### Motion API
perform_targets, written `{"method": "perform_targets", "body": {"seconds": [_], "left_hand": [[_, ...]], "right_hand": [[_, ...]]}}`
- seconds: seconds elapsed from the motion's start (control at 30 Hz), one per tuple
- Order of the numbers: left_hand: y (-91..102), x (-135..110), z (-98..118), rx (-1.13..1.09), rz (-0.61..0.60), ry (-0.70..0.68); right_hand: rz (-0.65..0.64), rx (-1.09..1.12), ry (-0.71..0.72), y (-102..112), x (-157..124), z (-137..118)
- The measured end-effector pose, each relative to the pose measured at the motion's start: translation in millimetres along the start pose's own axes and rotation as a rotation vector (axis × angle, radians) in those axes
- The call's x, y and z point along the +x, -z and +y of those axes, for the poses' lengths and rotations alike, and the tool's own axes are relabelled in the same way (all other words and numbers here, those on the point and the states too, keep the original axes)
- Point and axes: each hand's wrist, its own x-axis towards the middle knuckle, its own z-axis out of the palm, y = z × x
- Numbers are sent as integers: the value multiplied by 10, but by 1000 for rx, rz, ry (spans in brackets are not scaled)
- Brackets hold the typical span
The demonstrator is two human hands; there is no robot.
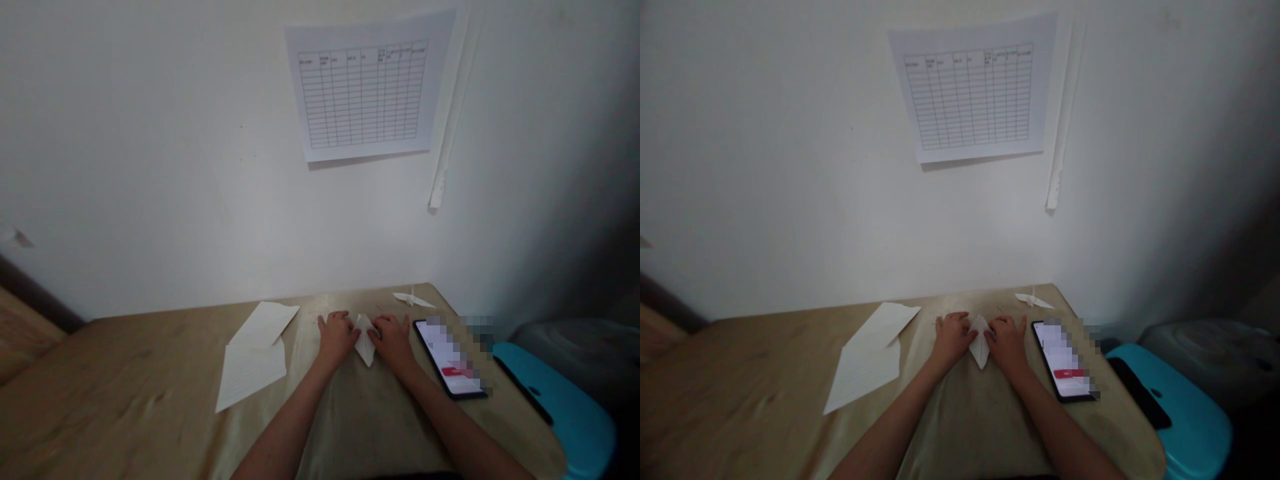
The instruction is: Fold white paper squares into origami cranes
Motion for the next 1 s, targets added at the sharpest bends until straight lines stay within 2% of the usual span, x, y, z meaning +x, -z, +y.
{"method": "perform_targets", "body": {"seconds": [0.33, 0.53, 0.77, 1.0], "left_hand": [[1, -22, 58, 60, 16, 9], [-3, -20, 58, 82, -27, 70], [-64, -26, 35, 42, 13, 61], [-83, 43, 18, -29, -3, 151]], "right_hand": [[-2, 4, -79, 45, 1, -67], [-11, -28, -85, 25, -14, -80], [-44, -78, -78, -6, -7, -58], [-48, -52, -118, -23, 6, -67]]}}
